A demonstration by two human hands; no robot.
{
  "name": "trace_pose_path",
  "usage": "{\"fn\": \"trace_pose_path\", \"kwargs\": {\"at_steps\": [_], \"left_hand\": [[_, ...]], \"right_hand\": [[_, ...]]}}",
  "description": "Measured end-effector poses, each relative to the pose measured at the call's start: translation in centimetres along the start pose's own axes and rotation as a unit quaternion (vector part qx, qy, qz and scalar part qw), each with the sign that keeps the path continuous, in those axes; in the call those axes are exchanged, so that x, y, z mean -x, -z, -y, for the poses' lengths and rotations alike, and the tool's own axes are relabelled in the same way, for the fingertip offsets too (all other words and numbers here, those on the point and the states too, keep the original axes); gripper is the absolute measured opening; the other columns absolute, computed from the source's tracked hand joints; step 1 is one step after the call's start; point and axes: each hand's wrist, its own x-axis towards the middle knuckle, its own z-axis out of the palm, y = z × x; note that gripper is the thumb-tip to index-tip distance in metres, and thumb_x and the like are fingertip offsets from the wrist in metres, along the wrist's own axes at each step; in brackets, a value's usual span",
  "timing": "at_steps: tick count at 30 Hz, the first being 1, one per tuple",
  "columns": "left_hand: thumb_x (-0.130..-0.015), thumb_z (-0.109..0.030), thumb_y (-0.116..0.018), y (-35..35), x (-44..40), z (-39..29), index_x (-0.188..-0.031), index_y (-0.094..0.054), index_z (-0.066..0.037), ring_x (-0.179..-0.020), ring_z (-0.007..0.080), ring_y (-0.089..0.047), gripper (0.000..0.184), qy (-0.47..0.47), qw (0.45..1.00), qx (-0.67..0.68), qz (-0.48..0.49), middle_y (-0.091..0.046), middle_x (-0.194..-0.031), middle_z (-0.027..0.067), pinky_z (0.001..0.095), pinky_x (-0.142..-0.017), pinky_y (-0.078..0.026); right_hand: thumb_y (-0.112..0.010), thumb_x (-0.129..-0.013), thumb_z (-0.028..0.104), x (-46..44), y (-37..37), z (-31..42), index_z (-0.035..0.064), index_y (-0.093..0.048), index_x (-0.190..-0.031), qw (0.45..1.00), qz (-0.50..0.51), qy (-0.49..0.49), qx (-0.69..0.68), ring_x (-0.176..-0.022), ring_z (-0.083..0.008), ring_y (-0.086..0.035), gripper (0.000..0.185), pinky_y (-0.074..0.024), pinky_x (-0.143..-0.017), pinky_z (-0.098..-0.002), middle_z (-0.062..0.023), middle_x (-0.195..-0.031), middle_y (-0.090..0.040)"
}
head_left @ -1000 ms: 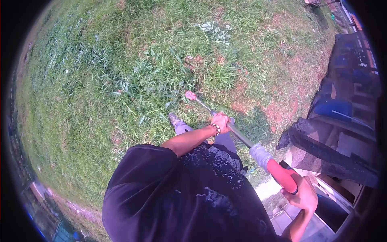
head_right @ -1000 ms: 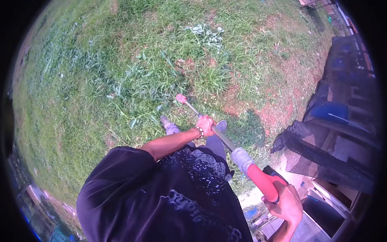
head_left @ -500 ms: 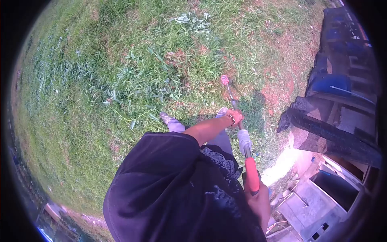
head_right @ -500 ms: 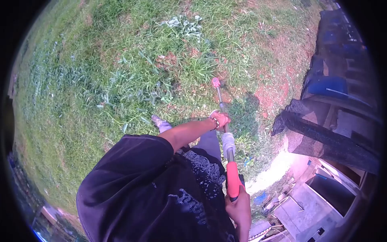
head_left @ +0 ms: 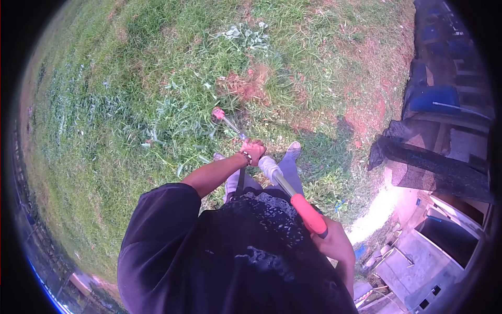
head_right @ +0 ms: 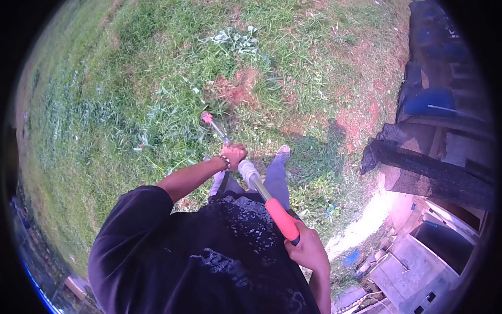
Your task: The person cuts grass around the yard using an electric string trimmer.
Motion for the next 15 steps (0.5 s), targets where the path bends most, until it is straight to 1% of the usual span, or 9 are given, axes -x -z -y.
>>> {"fn": "trace_pose_path", "kwargs": {"at_steps": [1, 2, 4, 6, 7, 9, 12, 13, 15], "left_hand": [[-0.069, -0.027, -0.071, -0.5, 1.1, 0.1, -0.098, -0.065, -0.012, -0.114, 0.0292, -0.059, 0.033, 0.040, 0.998, 0.045, 0.006, -0.063, -0.109, 0.0113, 0.0526, -0.099, -0.042], [-0.069, -0.026, -0.071, -0.7, 1.5, 0.2, -0.098, -0.065, -0.012, -0.114, 0.0289, -0.060, 0.032, 0.081, 0.993, 0.089, 0.012, -0.064, -0.108, 0.0110, 0.0521, -0.099, -0.042], [-0.072, -0.025, -0.069, 0.3, 1.3, -0.3, -0.098, -0.065, -0.013, -0.112, 0.0283, -0.061, 0.030, 0.076, 0.991, 0.112, -0.012, -0.064, -0.108, 0.0103, 0.0508, -0.100, -0.043], [-0.075, -0.024, -0.067, 0.6, -0.2, -1.5, -0.098, -0.065, -0.013, -0.109, 0.0273, -0.063, 0.025, 0.042, 0.991, 0.118, -0.051, -0.065, -0.106, 0.0094, 0.0487, -0.102, -0.043], [-0.074, -0.024, -0.068, 2.6, -0.6, -2.9, -0.097, -0.064, -0.014, -0.109, 0.0281, -0.063, 0.025, 0.038, 0.990, 0.125, -0.046, -0.065, -0.107, 0.0093, 0.0482, -0.103, -0.042], [-0.073, -0.025, -0.068, 3.1, -3.2, -4.8, -0.096, -0.064, -0.014, -0.110, 0.0284, -0.063, 0.025, 0.015, 0.990, 0.134, -0.053, -0.065, -0.107, 0.0093, 0.0492, -0.102, -0.042], [-0.073, -0.025, -0.068, 4.6, -6.6, -7.6, -0.099, -0.065, -0.016, -0.109, 0.0271, -0.063, 0.027, -0.036, 0.990, 0.116, -0.069, -0.065, -0.108, 0.0071, 0.0503, -0.100, -0.043], [-0.073, -0.026, -0.069, 5.3, -7.1, -8.3, -0.101, -0.066, -0.017, -0.110, 0.0253, -0.063, 0.029, -0.060, 0.990, 0.083, -0.100, -0.066, -0.109, 0.0049, 0.0485, -0.099, -0.044], [-0.075, -0.026, -0.069, 5.3, -9.7, -8.7, -0.103, -0.066, -0.019, -0.114, 0.0231, -0.061, 0.029, -0.067, 0.992, 0.082, -0.075, -0.066, -0.112, 0.0038, 0.0499, -0.100, -0.043]], "right_hand": [[-0.063, -0.073, 0.006, -0.2, -0.2, -0.1, -0.0021, -0.061, -0.100, 0.999, 0.007, 0.017, 0.037, -0.082, -0.0391, -0.064, 0.028, -0.0490, -0.077, -0.0395, -0.0210, -0.088, -0.064], [-0.064, -0.074, 0.006, -0.4, 0.0, 0.2, -0.0022, -0.060, -0.103, 1.000, 0.007, 0.008, 0.024, -0.083, -0.0389, -0.065, 0.030, -0.0490, -0.077, -0.0394, -0.0213, -0.089, -0.064], [-0.064, -0.074, 0.006, 0.2, 0.2, 1.2, -0.0024, -0.060, -0.107, 1.000, 0.007, -0.017, -0.005, -0.084, -0.0385, -0.065, 0.034, -0.0490, -0.078, -0.0393, -0.0219, -0.089, -0.065], [-0.065, -0.075, 0.006, 1.1, 0.5, 1.4, -0.0028, -0.060, -0.110, 0.999, -0.006, -0.039, -0.032, -0.084, -0.0383, -0.066, 0.037, -0.0493, -0.076, -0.0391, -0.0219, -0.088, -0.065], [-0.065, -0.075, 0.006, 1.7, 0.9, 1.3, -0.0029, -0.060, -0.111, 0.999, -0.013, -0.042, -0.026, -0.083, -0.0383, -0.066, 0.038, -0.0495, -0.076, -0.0391, -0.0217, -0.088, -0.065], [-0.066, -0.075, 0.006, 3.0, 1.7, 1.5, -0.0030, -0.059, -0.113, 0.999, -0.027, -0.045, -0.011, -0.082, -0.0382, -0.066, 0.039, -0.0498, -0.074, -0.0392, -0.0213, -0.087, -0.065], [-0.067, -0.076, 0.007, 4.0, 1.5, 2.1, -0.0037, -0.059, -0.107, 0.994, -0.090, -0.067, 0.009, -0.086, -0.0436, -0.064, 0.034, -0.0500, -0.075, -0.0438, -0.0242, -0.089, -0.065], [-0.067, -0.076, 0.007, 4.1, 1.2, 2.1, -0.0039, -0.059, -0.105, 0.992, -0.110, -0.069, 0.010, -0.087, -0.0448, -0.064, 0.032, -0.0498, -0.076, -0.0449, -0.0250, -0.090, -0.065], [-0.067, -0.076, 0.009, 3.3, 0.0, 2.0, -0.0043, -0.058, -0.102, 0.990, -0.125, -0.069, 0.013, -0.090, -0.0463, -0.063, 0.031, -0.0492, -0.078, -0.0472, -0.0264, -0.091, -0.064]]}}
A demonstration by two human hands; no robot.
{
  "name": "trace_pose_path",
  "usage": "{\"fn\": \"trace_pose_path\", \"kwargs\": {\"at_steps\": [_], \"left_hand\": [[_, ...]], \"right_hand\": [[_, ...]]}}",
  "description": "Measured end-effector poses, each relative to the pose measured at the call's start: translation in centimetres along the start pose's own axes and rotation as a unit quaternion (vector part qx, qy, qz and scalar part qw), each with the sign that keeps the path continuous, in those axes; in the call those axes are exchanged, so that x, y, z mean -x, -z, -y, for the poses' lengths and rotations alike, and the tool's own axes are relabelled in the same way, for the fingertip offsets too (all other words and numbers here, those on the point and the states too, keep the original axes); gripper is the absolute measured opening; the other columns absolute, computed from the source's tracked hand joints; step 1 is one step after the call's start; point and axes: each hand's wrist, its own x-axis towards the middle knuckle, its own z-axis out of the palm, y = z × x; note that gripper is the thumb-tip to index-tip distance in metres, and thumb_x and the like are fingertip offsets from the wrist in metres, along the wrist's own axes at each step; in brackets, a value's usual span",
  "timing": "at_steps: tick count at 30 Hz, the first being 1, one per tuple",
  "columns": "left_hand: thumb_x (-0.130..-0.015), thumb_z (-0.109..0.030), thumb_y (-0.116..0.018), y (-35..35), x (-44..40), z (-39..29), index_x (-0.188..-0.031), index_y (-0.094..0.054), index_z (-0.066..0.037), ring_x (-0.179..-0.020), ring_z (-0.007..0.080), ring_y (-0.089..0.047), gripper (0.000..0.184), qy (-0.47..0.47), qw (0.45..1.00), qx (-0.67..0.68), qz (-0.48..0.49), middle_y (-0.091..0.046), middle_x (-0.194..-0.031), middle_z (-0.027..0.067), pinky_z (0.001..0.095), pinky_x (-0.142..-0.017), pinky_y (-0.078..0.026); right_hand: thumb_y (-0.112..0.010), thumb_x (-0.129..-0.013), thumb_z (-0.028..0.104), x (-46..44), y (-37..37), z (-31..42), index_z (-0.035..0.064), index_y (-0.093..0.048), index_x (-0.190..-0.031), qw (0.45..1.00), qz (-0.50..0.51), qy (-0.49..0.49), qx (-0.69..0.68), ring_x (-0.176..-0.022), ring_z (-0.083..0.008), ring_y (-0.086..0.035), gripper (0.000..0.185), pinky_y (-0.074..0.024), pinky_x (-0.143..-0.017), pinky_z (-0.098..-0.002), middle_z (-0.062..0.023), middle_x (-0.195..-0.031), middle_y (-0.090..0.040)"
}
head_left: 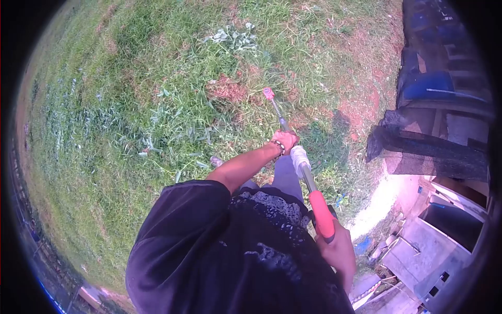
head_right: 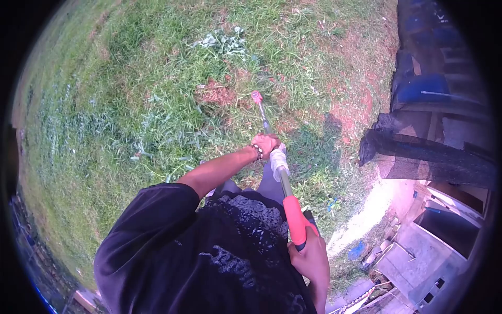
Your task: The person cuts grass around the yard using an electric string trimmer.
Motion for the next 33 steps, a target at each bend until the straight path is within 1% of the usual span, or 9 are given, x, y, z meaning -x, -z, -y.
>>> {"fn": "trace_pose_path", "kwargs": {"at_steps": [6, 14, 17, 19, 22, 23, 27, 30, 33], "left_hand": [[-0.081, -0.031, -0.064, -1.1, -2.5, 2.9, -0.105, -0.065, -0.020, -0.121, 0.0223, -0.058, 0.027, -0.006, 0.999, -0.043, 0.004, -0.063, -0.119, 0.0047, 0.0568, -0.103, -0.039], [-0.071, -0.037, -0.069, 0.7, 7.7, 7.0, -0.091, -0.068, -0.019, -0.106, 0.0242, -0.064, 0.027, 0.034, 0.999, -0.033, 0.018, -0.065, -0.098, 0.0037, 0.0535, -0.105, -0.038], [-0.061, -0.030, -0.071, -1.6, 14.2, 9.9, -0.084, -0.068, -0.018, -0.100, 0.0251, -0.065, 0.025, 0.051, 0.998, -0.033, 0.012, -0.066, -0.089, 0.0031, 0.0533, -0.104, -0.038], [-0.060, -0.022, -0.068, -1.3, 19.1, 10.5, -0.086, -0.068, -0.016, -0.098, 0.0283, -0.067, 0.027, 0.133, 0.988, -0.024, 0.074, -0.069, -0.094, 0.0097, 0.0478, -0.101, -0.043], [-0.074, -0.039, -0.068, -3.2, 24.9, 12.2, -0.091, -0.068, -0.014, -0.092, 0.0346, -0.068, 0.030, 0.210, 0.978, 0.006, -0.008, -0.069, -0.092, 0.0144, 0.0477, -0.084, -0.051], [-0.076, -0.041, -0.067, -2.7, 25.7, 12.1, -0.092, -0.069, -0.014, -0.093, 0.0346, -0.068, 0.031, 0.230, 0.973, 0.011, -0.008, -0.069, -0.093, 0.0148, 0.0475, -0.083, -0.051], [-0.078, -0.045, -0.066, -1.6, 25.7, 12.1, -0.094, -0.069, -0.014, -0.094, 0.0341, -0.068, 0.035, 0.275, 0.960, 0.035, -0.022, -0.069, -0.096, 0.0153, 0.0464, -0.082, -0.053], [-0.078, -0.042, -0.066, -2.6, 22.9, 13.4, -0.095, -0.070, -0.015, -0.096, 0.0311, -0.068, 0.032, 0.243, 0.967, 0.040, -0.056, -0.069, -0.098, 0.0139, 0.0455, -0.085, -0.052], [-0.078, -0.043, -0.066, -1.6, 19.1, 12.6, -0.091, -0.070, -0.016, -0.093, 0.0307, -0.068, 0.030, 0.181, 0.975, 0.075, -0.110, -0.069, -0.095, 0.0101, 0.0461, -0.087, -0.050]], "right_hand": [[-0.068, -0.077, 0.011, -2.6, -4.0, -2.1, -0.0051, -0.055, -0.104, 1.000, 0.019, 0.006, -0.019, -0.093, -0.0463, -0.061, 0.034, -0.0482, -0.083, -0.0481, -0.0268, -0.094, -0.063], [-0.064, -0.072, 0.003, -3.3, -0.7, -3.3, -0.0007, -0.061, -0.103, 0.976, 0.126, 0.035, -0.173, -0.081, -0.0292, -0.064, 0.031, -0.0484, -0.078, -0.0349, -0.0149, -0.087, -0.064], [-0.065, -0.071, 0.004, -5.1, -0.2, -1.7, 0.0016, -0.060, -0.116, 0.978, 0.197, 0.065, -0.033, -0.094, -0.0373, -0.065, 0.045, -0.0486, -0.088, -0.0410, -0.0194, -0.101, -0.067], [-0.065, -0.070, 0.007, -5.9, -1.3, -0.2, 0.0045, -0.057, -0.127, 0.968, 0.210, 0.135, 0.024, -0.105, -0.0416, -0.061, 0.057, -0.0467, -0.094, -0.0455, -0.0221, -0.109, -0.065], [-0.068, -0.074, 0.009, -7.7, -3.7, 1.0, 0.0052, -0.060, -0.123, 0.943, 0.222, 0.243, 0.054, -0.099, -0.0374, -0.065, 0.050, -0.0496, -0.090, -0.0424, -0.0180, -0.106, -0.068], [-0.066, -0.071, 0.008, -7.6, -3.1, 2.6, 0.0052, -0.056, -0.130, 0.944, 0.262, 0.191, 0.062, -0.098, -0.0399, -0.063, 0.060, -0.0484, -0.089, -0.0440, -0.0214, -0.102, -0.065], [-0.068, -0.074, 0.010, -8.0, -3.5, 3.6, 0.0043, -0.056, -0.128, 0.947, 0.271, 0.162, 0.053, -0.089, -0.0384, -0.065, 0.056, -0.0499, -0.081, -0.0426, -0.0200, -0.095, -0.067], [-0.069, -0.076, 0.012, -7.0, -4.1, 3.8, 0.0019, -0.057, -0.126, 0.957, 0.249, 0.137, 0.055, -0.087, -0.0390, -0.065, 0.053, -0.0500, -0.079, -0.0426, -0.0203, -0.093, -0.067], [-0.068, -0.077, 0.007, -4.8, -4.2, 5.0, 0.0004, -0.062, -0.104, 0.973, 0.179, 0.128, 0.066, -0.085, -0.0279, -0.067, 0.029, -0.0497, -0.081, -0.0376, -0.0149, -0.088, -0.068]]}}
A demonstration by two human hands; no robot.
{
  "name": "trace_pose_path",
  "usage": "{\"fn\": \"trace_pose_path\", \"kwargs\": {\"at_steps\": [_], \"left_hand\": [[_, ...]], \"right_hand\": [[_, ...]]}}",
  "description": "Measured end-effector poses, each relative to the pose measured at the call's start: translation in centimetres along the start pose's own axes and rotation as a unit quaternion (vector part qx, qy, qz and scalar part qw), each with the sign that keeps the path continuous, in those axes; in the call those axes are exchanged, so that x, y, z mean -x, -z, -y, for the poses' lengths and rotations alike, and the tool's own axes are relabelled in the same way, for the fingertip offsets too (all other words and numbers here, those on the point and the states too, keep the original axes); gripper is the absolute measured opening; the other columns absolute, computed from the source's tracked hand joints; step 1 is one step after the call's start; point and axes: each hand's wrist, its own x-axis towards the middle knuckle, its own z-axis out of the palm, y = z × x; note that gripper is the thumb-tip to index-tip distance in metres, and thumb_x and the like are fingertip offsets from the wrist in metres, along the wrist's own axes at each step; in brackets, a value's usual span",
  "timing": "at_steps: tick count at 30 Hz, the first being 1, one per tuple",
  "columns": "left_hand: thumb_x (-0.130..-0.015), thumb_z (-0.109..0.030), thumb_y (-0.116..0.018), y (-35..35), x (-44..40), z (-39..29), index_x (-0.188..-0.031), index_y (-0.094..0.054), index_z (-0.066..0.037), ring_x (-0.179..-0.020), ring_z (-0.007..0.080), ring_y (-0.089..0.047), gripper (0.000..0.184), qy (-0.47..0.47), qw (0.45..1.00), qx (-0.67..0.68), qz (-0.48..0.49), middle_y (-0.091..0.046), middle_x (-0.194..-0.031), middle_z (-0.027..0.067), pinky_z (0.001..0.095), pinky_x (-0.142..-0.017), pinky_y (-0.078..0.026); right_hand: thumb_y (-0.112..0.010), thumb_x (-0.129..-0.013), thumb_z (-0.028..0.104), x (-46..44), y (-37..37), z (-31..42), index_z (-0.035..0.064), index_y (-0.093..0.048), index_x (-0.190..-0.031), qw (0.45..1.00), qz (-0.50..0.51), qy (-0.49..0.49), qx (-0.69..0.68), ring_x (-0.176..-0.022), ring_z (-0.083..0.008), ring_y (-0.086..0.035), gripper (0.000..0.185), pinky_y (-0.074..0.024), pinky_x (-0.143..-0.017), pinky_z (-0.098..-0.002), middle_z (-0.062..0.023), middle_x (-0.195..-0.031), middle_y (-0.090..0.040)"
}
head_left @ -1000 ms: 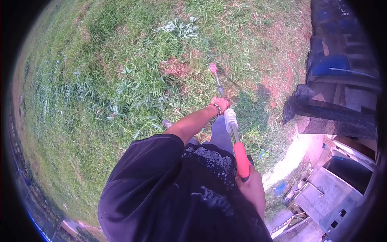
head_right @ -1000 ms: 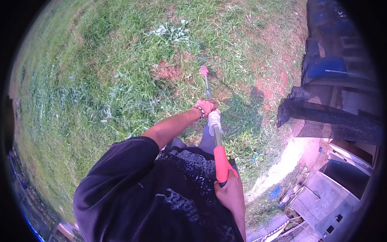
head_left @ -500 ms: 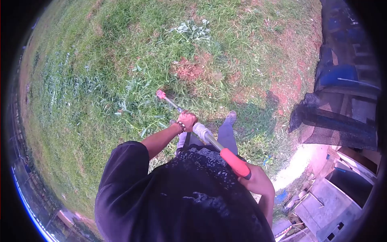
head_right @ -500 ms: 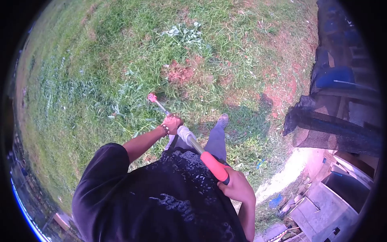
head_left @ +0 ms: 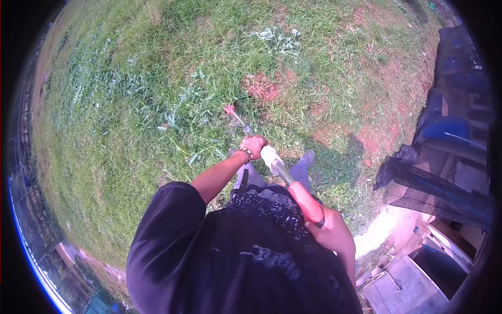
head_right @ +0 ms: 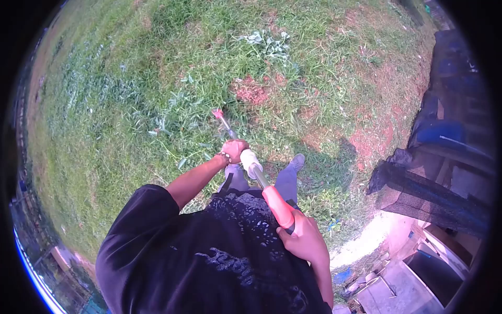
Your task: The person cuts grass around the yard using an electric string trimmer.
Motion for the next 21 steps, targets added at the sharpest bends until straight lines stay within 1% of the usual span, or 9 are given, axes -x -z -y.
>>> {"fn": "trace_pose_path", "kwargs": {"at_steps": [1, 2, 3, 7, 12, 15, 16, 18, 21], "left_hand": [[-0.077, -0.045, -0.066, -0.2, -1.2, -0.7, -0.089, -0.069, -0.016, -0.092, 0.0302, -0.068, 0.032, -0.029, 0.999, -0.007, -0.018, -0.069, -0.094, 0.0094, 0.0466, -0.085, -0.050], [-0.077, -0.038, -0.065, 1.3, -1.8, -2.5, -0.089, -0.068, -0.014, -0.094, 0.0293, -0.066, 0.027, -0.047, 0.999, -0.024, -0.011, -0.066, -0.092, 0.0075, 0.0458, -0.082, -0.052], [-0.077, -0.037, -0.065, 2.1, -2.6, -3.6, -0.087, -0.066, -0.013, -0.094, 0.0294, -0.066, 0.027, -0.080, 0.996, -0.022, -0.023, -0.065, -0.091, 0.0072, 0.0456, -0.084, -0.051], [-0.076, -0.033, -0.067, 3.8, -4.3, -5.0, -0.087, -0.064, -0.012, -0.095, 0.0291, -0.065, 0.024, -0.101, 0.993, -0.019, -0.058, -0.064, -0.092, 0.0076, 0.0441, -0.083, -0.051], [-0.077, -0.028, -0.068, 4.1, -3.4, -0.6, -0.091, -0.060, -0.011, -0.102, 0.0290, -0.062, 0.024, -0.051, 0.995, 0.048, -0.074, -0.061, -0.098, 0.0083, 0.0425, -0.084, -0.052], [-0.077, -0.028, -0.067, 2.6, -1.9, 3.8, -0.092, -0.060, -0.011, -0.102, 0.0298, -0.062, 0.024, -0.042, 0.993, 0.050, -0.101, -0.061, -0.099, 0.0087, 0.0424, -0.085, -0.052], [-0.078, -0.029, -0.067, 2.4, -0.7, 4.7, -0.095, -0.061, -0.012, -0.104, 0.0300, -0.061, 0.025, -0.014, 0.995, 0.051, -0.080, -0.062, -0.101, 0.0087, 0.0431, -0.085, -0.052], [-0.079, -0.033, -0.066, 2.2, 2.3, 5.7, -0.095, -0.064, -0.013, -0.106, 0.0289, -0.062, 0.026, 0.046, 0.996, 0.044, -0.057, -0.063, -0.103, 0.0084, 0.0440, -0.085, -0.052], [-0.079, -0.038, -0.065, 1.4, 6.5, 6.6, -0.095, -0.067, -0.015, -0.107, 0.0279, -0.063, 0.028, 0.132, 0.991, 0.019, -0.016, -0.065, -0.105, 0.0085, 0.0460, -0.085, -0.052]], "right_hand": [[-0.069, -0.077, 0.009, 0.7, -0.1, 0.5, -0.0004, -0.061, -0.109, 1.000, -0.012, -0.009, 0.002, -0.088, -0.0330, -0.067, 0.034, -0.0497, -0.082, -0.0398, -0.0177, -0.090, -0.068], [-0.070, -0.077, 0.011, 1.6, -0.1, 0.9, -0.0011, -0.060, -0.113, 1.000, -0.024, -0.017, 0.005, -0.091, -0.0382, -0.066, 0.040, -0.0497, -0.082, -0.0420, -0.0205, -0.092, -0.067], [-0.071, -0.077, 0.013, 2.3, 0.0, 1.3, -0.0019, -0.059, -0.117, 0.999, -0.036, -0.026, 0.009, -0.094, -0.0433, -0.065, 0.045, -0.0497, -0.082, -0.0443, -0.0233, -0.093, -0.067], [-0.070, -0.078, 0.012, 3.8, 0.2, 2.1, -0.0045, -0.058, -0.108, 0.997, -0.064, -0.023, -0.027, -0.090, -0.0452, -0.065, 0.037, -0.0503, -0.080, -0.0445, -0.0252, -0.090, -0.066], [-0.070, -0.079, 0.017, 0.3, -2.2, 3.7, -0.0081, -0.055, -0.095, 0.986, -0.047, 0.037, 0.158, -0.086, -0.0475, -0.063, 0.033, -0.0486, -0.078, -0.0517, -0.0309, -0.084, -0.064], [-0.069, -0.079, 0.018, -2.0, -3.0, 4.8, -0.0070, -0.055, -0.094, 0.978, -0.023, 0.100, 0.183, -0.085, -0.0479, -0.063, 0.032, -0.0486, -0.079, -0.0525, -0.0300, -0.081, -0.064], [-0.069, -0.078, 0.017, -2.6, -3.0, 5.2, -0.0069, -0.054, -0.091, 0.975, -0.005, 0.113, 0.189, -0.087, -0.0473, -0.063, 0.031, -0.0488, -0.080, -0.0523, -0.0312, -0.083, -0.063], [-0.068, -0.078, 0.017, -4.2, -3.5, 4.6, -0.0072, -0.056, -0.098, 0.975, 0.024, 0.124, 0.183, -0.089, -0.0471, -0.063, 0.033, -0.0490, -0.081, -0.0517, -0.0306, -0.084, -0.063], [-0.067, -0.079, 0.014, -5.4, -3.8, 4.9, -0.0005, -0.058, -0.110, 0.978, 0.058, 0.117, 0.162, -0.096, -0.0435, -0.063, 0.036, -0.0490, -0.086, -0.0467, -0.0265, -0.098, -0.065]]}}
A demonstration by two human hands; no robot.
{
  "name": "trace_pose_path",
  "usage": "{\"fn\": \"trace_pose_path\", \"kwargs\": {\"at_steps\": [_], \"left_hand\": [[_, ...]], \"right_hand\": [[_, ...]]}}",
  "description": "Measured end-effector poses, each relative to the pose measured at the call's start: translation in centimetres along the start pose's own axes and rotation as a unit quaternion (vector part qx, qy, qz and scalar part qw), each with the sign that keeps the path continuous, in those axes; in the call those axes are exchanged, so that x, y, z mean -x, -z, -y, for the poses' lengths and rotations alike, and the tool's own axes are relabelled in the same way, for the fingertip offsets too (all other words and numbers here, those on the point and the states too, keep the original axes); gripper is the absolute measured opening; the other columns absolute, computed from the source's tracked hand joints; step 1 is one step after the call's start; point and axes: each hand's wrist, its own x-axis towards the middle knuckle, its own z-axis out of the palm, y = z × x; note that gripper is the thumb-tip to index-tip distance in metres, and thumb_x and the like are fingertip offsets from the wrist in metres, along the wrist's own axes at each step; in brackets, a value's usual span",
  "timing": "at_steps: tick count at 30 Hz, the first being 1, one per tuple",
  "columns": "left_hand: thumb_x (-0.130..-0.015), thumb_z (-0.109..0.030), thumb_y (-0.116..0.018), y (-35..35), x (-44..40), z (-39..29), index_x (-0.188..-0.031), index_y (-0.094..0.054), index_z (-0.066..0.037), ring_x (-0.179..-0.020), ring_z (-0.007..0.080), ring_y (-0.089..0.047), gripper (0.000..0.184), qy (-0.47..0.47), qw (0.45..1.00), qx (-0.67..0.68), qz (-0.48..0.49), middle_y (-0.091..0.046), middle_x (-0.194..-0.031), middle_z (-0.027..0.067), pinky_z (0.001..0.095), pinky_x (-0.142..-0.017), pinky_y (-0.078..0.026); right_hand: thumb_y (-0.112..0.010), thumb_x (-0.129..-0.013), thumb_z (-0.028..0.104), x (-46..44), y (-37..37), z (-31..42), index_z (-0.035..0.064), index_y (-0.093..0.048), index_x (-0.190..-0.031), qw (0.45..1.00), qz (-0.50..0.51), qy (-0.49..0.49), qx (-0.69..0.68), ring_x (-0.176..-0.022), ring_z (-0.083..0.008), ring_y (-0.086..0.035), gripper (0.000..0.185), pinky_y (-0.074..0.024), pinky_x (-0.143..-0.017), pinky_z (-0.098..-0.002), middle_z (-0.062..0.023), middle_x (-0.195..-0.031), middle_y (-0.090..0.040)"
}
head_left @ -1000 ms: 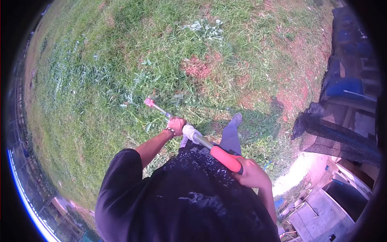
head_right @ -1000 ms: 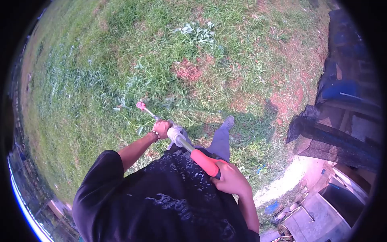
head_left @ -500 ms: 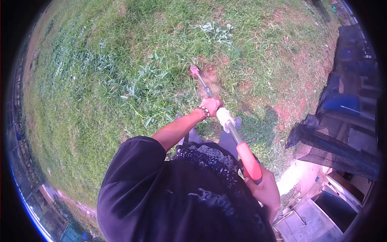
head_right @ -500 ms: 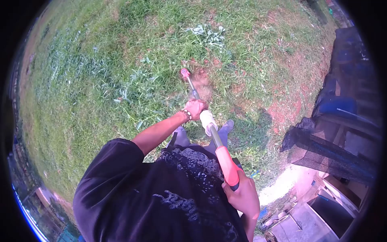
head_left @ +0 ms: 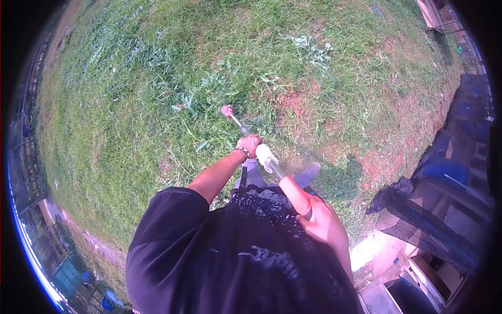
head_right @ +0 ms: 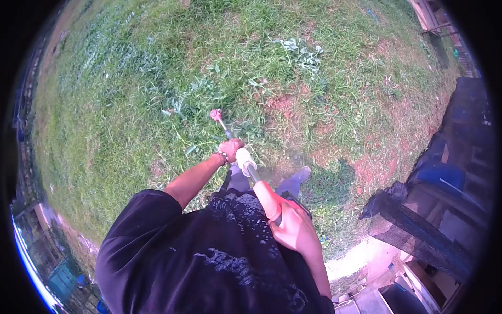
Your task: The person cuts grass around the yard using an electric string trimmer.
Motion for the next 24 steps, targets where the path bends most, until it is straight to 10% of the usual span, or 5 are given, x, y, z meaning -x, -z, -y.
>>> {"fn": "trace_pose_path", "kwargs": {"at_steps": [7, 14, 18, 22, 24], "left_hand": [[-0.076, -0.043, -0.068, -1.4, 2.5, 1.6, -0.094, -0.070, -0.019, -0.105, 0.0265, -0.066, 0.031, 0.088, 0.995, 0.007, 0.052, -0.069, -0.104, 0.0101, 0.0458, -0.087, -0.051], [-0.080, -0.035, -0.066, 1.4, -4.9, -1.0, -0.103, -0.068, -0.021, -0.124, 0.0254, -0.054, 0.027, -0.004, 0.993, 0.045, -0.105, -0.065, -0.118, 0.0014, 0.0439, -0.102, -0.042], [-0.081, -0.034, -0.066, 1.6, -8.2, -1.9, -0.114, -0.064, -0.019, -0.128, 0.0315, -0.051, 0.036, -0.040, 0.967, 0.087, -0.236, -0.058, -0.129, 0.0114, 0.0432, -0.107, -0.040], [-0.081, -0.024, -0.069, 2.6, -7.0, -4.4, -0.116, -0.062, -0.014, -0.121, 0.0328, -0.057, 0.037, -0.027, 0.889, 0.323, -0.324, -0.060, -0.126, 0.0210, 0.0415, -0.099, -0.048], [-0.091, -0.037, -0.061, 3.1, -5.5, -6.0, -0.127, -0.051, -0.004, -0.098, 0.0339, -0.067, 0.050, 0.090, 0.778, 0.602, -0.155, -0.068, -0.102, 0.0183, 0.0450, -0.089, -0.054]], "right_hand": [[-0.066, -0.081, 0.014, -0.7, 0.0, 0.7, -0.0018, -0.063, -0.112, 0.993, 0.053, -0.025, -0.098, -0.098, -0.0426, -0.064, 0.035, -0.0498, -0.085, -0.0439, -0.0252, -0.096, -0.068], [-0.066, -0.082, 0.013, -1.2, -2.0, 1.5, -0.0032, -0.060, -0.108, 0.985, -0.023, -0.082, -0.152, -0.096, -0.0389, -0.067, 0.032, -0.0502, -0.085, -0.0435, -0.0244, -0.094, -0.067], [-0.065, -0.081, 0.011, -1.3, -3.6, 1.8, -0.0024, -0.057, -0.116, 0.986, -0.091, -0.043, -0.132, -0.095, -0.0378, -0.067, 0.038, -0.0503, -0.085, -0.0421, -0.0226, -0.095, -0.066], [-0.064, -0.080, 0.009, -2.5, -3.6, 2.3, -0.0019, -0.055, -0.121, 0.985, -0.054, -0.066, -0.147, -0.101, -0.0382, -0.065, 0.044, -0.0486, -0.089, -0.0422, -0.0228, -0.100, -0.065], [-0.063, -0.080, 0.008, -3.4, -3.2, 2.9, -0.0018, -0.054, -0.123, 0.988, -0.037, -0.058, -0.141, -0.102, -0.0385, -0.064, 0.045, -0.0480, -0.090, -0.0423, -0.0233, -0.101, -0.065]]}}
